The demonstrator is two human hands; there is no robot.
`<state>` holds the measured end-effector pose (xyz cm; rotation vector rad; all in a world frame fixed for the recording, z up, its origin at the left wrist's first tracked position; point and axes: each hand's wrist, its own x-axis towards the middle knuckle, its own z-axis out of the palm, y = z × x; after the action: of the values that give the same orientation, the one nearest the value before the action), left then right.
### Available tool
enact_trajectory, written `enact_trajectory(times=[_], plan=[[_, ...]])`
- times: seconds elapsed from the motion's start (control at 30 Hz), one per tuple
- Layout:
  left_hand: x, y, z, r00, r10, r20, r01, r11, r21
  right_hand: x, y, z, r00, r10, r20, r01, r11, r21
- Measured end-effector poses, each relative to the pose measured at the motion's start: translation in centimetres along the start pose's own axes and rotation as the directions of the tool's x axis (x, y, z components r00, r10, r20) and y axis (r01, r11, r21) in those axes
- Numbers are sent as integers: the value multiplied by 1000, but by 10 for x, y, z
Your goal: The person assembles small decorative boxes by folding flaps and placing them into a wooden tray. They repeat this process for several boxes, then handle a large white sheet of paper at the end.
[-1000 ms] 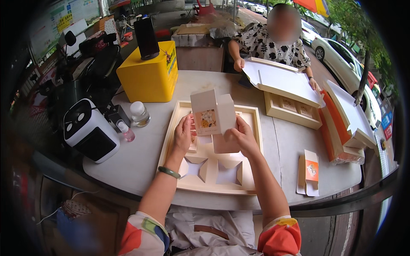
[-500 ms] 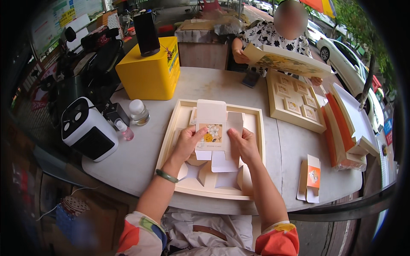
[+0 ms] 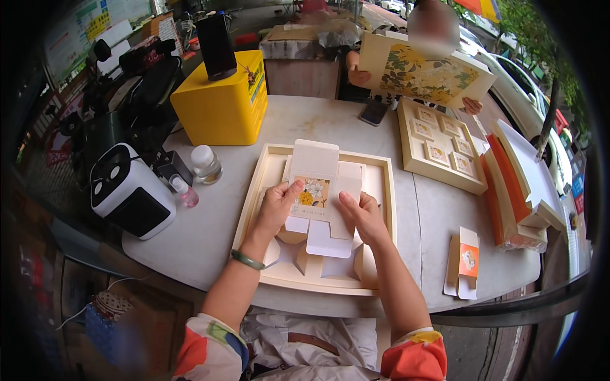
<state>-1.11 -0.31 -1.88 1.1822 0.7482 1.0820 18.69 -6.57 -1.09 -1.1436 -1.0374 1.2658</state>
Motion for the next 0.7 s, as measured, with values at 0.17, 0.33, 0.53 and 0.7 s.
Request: enact_trajectory(times=[0.17, 0.33, 0.53, 0.7], plan=[[2, -10, -2, 999, -20, 27, 19, 999, 50, 4, 13, 0, 987, -123, -105, 117, 991, -65], [3, -4, 3, 997, 68, -41, -66, 997, 47, 1, 1, 3, 999, 32, -21, -31, 999, 23], [5, -6, -2, 992, 64, -107, -60, 997, 37, 0, 10, -2, 999, 33, 22, -32, 996, -82], [11, -16, -10, 994, 55, -96, -52, 998, 36, 3, 16, -10, 997, 49, 59, -46, 998, -38]])
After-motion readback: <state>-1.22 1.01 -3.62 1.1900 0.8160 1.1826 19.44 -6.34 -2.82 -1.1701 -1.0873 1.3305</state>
